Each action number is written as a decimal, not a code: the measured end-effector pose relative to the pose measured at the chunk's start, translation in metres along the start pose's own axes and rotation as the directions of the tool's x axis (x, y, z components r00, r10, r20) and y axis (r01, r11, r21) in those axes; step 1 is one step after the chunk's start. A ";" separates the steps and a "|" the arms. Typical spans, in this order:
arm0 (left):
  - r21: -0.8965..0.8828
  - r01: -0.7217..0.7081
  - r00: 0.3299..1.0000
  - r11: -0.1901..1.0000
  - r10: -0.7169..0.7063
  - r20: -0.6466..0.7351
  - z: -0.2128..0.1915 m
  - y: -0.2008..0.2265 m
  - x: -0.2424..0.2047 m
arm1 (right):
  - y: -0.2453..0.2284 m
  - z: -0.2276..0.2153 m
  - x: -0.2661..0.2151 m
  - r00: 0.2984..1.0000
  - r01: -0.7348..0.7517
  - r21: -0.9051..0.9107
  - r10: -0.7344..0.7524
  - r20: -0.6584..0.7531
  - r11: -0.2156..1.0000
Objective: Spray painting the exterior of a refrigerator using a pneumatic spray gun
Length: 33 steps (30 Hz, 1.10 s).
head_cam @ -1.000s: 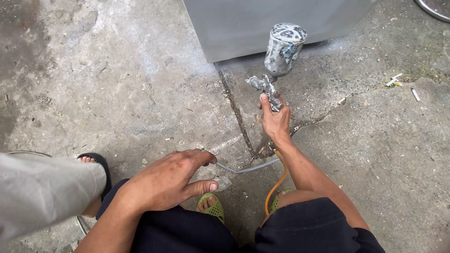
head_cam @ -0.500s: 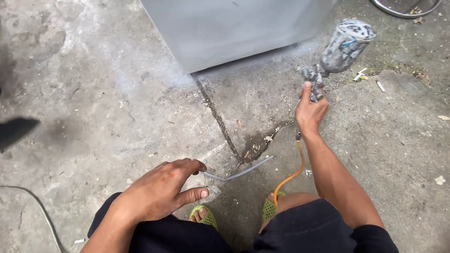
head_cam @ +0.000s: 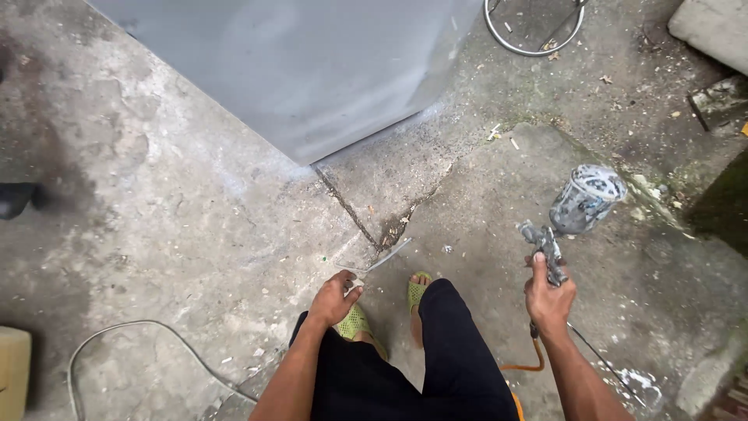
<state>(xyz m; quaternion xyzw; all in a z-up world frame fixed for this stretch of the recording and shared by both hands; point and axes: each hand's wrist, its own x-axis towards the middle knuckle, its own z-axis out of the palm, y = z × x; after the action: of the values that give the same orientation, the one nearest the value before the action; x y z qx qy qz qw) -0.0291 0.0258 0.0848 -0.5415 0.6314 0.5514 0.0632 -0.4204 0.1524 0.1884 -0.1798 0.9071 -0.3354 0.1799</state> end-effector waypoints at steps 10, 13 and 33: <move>-0.267 0.289 0.909 0.919 -0.351 -0.226 -0.103 0.077 -0.327 | -0.116 -0.303 -0.183 0.987 -0.157 0.009 0.157 0.033 0.987; -0.322 0.232 0.918 0.918 -0.316 -0.240 -0.100 0.062 -0.358 | -0.107 -0.325 -0.230 0.988 -0.156 0.053 0.156 0.007 0.986; -0.191 0.464 0.879 0.865 -0.476 -0.022 -0.047 -0.104 -0.535 | -0.034 -0.405 -0.456 0.924 -0.377 0.039 0.379 -0.054 0.925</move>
<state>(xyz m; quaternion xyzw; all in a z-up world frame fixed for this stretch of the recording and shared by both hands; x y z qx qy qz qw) 0.2907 0.3387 0.3997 -0.7008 0.4300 0.5553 0.1249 -0.1976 0.5521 0.5922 0.0113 0.9250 -0.3124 0.2161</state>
